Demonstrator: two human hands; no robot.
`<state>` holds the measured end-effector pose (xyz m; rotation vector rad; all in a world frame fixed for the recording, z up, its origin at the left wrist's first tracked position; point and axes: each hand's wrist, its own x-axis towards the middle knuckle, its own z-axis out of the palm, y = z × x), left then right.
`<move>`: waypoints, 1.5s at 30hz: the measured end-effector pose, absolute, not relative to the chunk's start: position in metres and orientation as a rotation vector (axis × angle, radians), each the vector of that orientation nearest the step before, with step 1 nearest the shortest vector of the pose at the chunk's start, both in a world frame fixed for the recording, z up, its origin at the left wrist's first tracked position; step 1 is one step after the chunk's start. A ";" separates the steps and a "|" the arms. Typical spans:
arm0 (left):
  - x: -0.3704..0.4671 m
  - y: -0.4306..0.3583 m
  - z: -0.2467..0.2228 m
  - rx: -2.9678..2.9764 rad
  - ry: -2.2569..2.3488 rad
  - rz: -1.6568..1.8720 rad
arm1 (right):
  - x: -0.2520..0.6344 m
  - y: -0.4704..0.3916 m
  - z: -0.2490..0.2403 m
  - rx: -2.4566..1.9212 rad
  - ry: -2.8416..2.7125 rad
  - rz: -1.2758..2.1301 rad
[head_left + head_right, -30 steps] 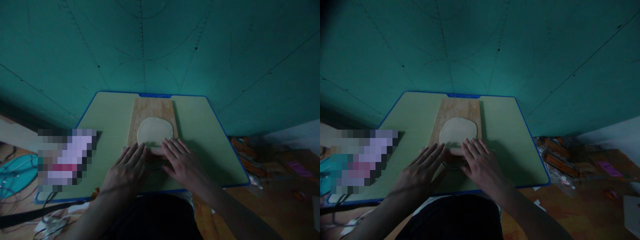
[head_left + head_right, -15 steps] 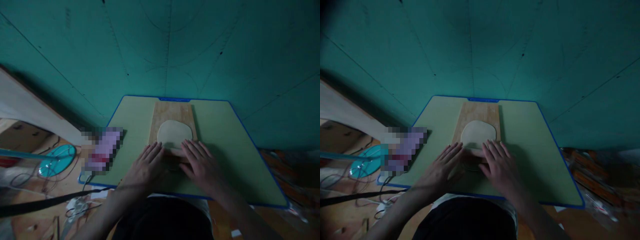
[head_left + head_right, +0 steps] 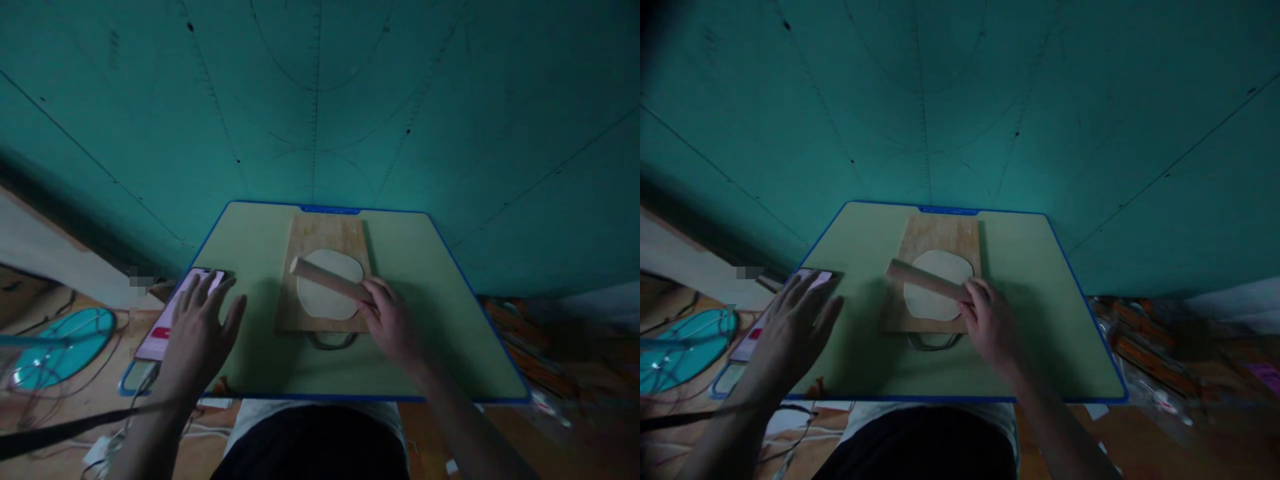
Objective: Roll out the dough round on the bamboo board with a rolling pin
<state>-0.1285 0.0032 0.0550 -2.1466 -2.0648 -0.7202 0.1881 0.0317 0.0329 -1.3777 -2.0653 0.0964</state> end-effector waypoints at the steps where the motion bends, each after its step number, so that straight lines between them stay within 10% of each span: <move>1: -0.116 0.006 0.056 -2.253 -1.954 -0.794 | 0.194 0.036 0.034 -1.384 -1.978 0.140; 10: -0.039 0.000 0.021 -2.817 -1.112 -0.601 | 0.221 0.050 0.040 -1.510 -1.610 0.430; 45: 0.035 0.135 0.039 -2.663 -1.482 -0.448 | 0.232 0.039 0.046 -1.559 -1.458 0.469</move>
